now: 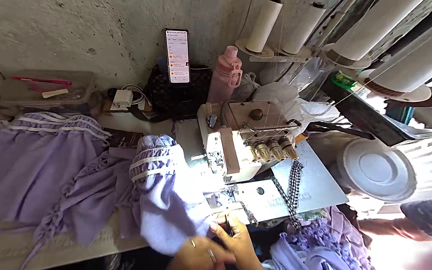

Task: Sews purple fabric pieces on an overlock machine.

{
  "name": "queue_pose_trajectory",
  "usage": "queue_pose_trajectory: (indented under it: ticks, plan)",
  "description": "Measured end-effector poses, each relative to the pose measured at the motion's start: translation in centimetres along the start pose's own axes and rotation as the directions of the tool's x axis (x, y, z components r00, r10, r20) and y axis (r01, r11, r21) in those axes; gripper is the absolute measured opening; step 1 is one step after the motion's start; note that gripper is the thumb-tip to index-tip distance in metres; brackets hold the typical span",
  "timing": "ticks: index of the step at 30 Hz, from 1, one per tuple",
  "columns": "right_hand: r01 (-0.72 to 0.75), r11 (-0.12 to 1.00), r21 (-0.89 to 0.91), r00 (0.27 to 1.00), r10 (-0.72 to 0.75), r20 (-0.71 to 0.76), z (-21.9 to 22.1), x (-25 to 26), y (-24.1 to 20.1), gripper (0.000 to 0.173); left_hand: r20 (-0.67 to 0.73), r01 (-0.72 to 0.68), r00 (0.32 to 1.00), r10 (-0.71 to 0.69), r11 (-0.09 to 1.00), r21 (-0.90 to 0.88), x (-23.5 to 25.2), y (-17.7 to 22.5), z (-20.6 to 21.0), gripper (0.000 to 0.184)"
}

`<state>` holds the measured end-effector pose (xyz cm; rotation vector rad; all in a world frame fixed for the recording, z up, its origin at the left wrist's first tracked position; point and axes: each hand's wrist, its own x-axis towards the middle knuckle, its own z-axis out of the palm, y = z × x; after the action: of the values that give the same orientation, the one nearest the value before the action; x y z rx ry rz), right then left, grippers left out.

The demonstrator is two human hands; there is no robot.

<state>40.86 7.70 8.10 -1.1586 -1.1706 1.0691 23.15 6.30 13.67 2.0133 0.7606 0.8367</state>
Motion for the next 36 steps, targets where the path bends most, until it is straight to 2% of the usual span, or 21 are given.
queue_pose_trajectory:
  ticks: [2,3,5,7,11,13,16,21,25,28,31,36]
  plan:
    - [0.070,0.995,-0.065,0.997,-0.071,-0.012,-0.4,-0.1,-0.1,0.013,-0.232,-0.023,0.965,0.121,0.922,0.386,3.6,-1.4,-3.2,0.029]
    - [0.066,0.994,-0.082,0.997,-0.068,-0.028,-0.6,-0.2,-0.5,0.013,-0.267,-0.009,0.948,0.173,0.853,0.521,5.4,-2.1,-4.7,0.031]
    - [0.038,0.994,-0.101,0.998,-0.043,-0.051,-1.0,-0.3,-1.3,0.011,-0.206,-0.019,0.956,0.210,0.743,0.669,8.4,-3.2,-6.7,0.030]
    - [0.034,0.994,-0.103,0.996,-0.042,-0.073,-1.8,-0.3,-2.1,0.010,-0.120,-0.045,0.980,0.161,0.758,0.651,10.2,-4.2,-7.7,0.030]
    - [0.099,0.989,-0.108,0.991,-0.108,-0.078,-2.9,0.1,-2.8,0.011,-0.109,-0.036,0.985,0.134,0.777,0.628,10.9,-4.8,-8.3,0.026]
    - [0.144,0.977,-0.157,0.984,-0.158,-0.083,-3.1,0.5,-3.0,0.012,-0.099,-0.041,0.986,0.132,0.775,0.630,10.8,-4.8,-8.5,0.027]
    - [0.217,0.946,-0.239,0.960,-0.251,-0.122,-3.4,1.2,-3.7,0.010,-0.002,-0.071,0.996,0.089,0.814,0.576,11.1,-4.4,-9.8,0.027]
    - [0.323,0.906,-0.273,0.919,-0.369,-0.137,-3.7,2.4,-5.2,0.007,0.117,-0.120,0.991,0.067,0.830,0.545,11.6,-3.4,-10.7,0.023]
    - [0.527,0.751,-0.397,0.823,-0.568,0.019,-3.6,2.3,-5.8,0.014,0.121,-0.219,0.975,0.185,0.731,0.646,11.5,-3.6,-10.2,0.024]
    - [0.622,0.613,-0.487,0.759,-0.626,0.181,-3.5,1.9,-5.7,0.014,0.107,-0.259,0.958,0.265,0.648,0.716,11.2,-3.7,-9.6,0.023]
    - [0.654,0.535,-0.535,0.736,-0.613,0.287,-3.3,1.7,-5.4,0.015,0.076,-0.255,0.951,0.299,0.622,0.740,10.9,-4.0,-9.4,0.025]
    - [0.634,0.514,-0.578,0.749,-0.595,0.292,-2.6,1.9,-4.8,0.016,-0.050,-0.230,0.919,0.391,0.635,0.738,10.3,-5.5,-9.4,0.024]
